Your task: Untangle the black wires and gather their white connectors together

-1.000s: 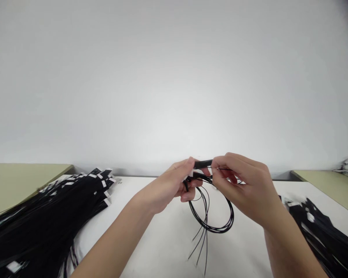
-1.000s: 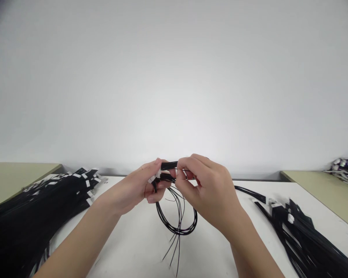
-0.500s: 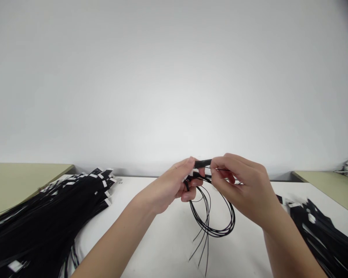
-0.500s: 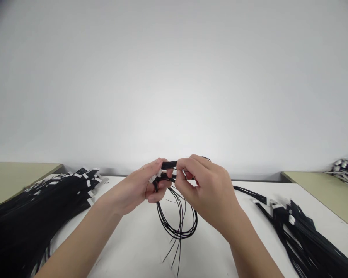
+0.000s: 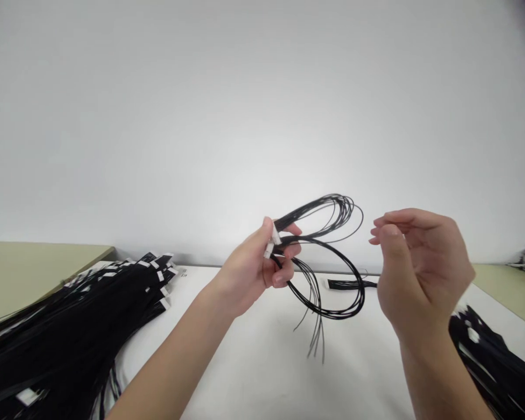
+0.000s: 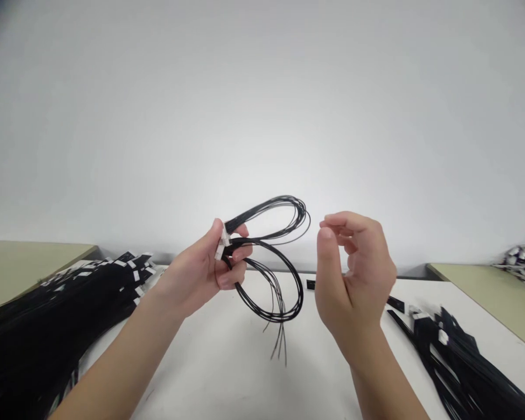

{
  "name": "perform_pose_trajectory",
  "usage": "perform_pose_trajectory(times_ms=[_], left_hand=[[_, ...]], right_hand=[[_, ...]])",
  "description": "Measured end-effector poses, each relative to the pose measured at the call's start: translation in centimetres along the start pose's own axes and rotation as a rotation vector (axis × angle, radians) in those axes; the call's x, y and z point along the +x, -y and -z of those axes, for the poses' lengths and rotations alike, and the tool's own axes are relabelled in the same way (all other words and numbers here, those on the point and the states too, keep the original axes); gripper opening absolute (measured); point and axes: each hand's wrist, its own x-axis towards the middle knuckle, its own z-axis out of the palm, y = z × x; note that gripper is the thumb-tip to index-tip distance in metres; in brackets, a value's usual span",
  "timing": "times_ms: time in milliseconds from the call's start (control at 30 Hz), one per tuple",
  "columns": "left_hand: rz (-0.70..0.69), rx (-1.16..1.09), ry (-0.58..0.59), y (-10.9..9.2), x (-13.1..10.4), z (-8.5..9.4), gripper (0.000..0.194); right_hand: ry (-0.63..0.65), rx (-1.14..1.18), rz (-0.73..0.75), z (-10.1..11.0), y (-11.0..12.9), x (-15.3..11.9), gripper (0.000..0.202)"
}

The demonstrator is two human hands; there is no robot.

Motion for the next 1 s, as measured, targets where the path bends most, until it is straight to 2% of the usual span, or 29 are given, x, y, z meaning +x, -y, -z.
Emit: perform_pose_trajectory(times_ms=[67,133,200,267,500,633,767,833,1000], left_hand=[[-0.026,-0.075,0.001,-0.1,0.0,-0.2,0.036],[-0.040,-0.140,0.018,-0.2,0.0,-0.3,0.035],[-0.045,-0.185,0.033,-0.1,0.0,-0.3,0.035],[-0.043,-0.211,0.044,0.0,0.1,-0.3,0.035],[-0.046,-0.208,0.075,0.3,0.1,-0.2,0.037],[-0.042,-0.160,0.088,0.4,0.1,-0.4,0.039],[-0.048,-0.137,0.027,0.5,0.2,-0.6,0.036],[-0.046,-0.107,-0.011,0.5,0.3,-0.5,0.035],[0.050,0.024,-0.051,0.7,0.6,0.0,0.039]], right_hand=[[0.153,-0.029,-0.138,0.1,-0.2,0.1,0.008],[0.395,-0.031,-0.226,0.1,-0.4,0.0,0.007],[0.592,0.002,-0.244,-0.3,-0.2,-0.2,0.006],[0.697,0.027,-0.240,-0.9,0.3,-0.6,0.004],[0.700,0.033,-0.217,-1.7,1.1,-1.3,0.006],[0.630,0.004,-0.125,-1.8,0.9,-1.3,0.005],[0.540,-0.005,-0.056,-1.9,1.3,-1.5,0.007],[0.580,0.043,-0.171,-1.7,1.4,-1.4,0.003],[0.761,0.501,-0.719,-0.2,0.4,0.1,0.017]])
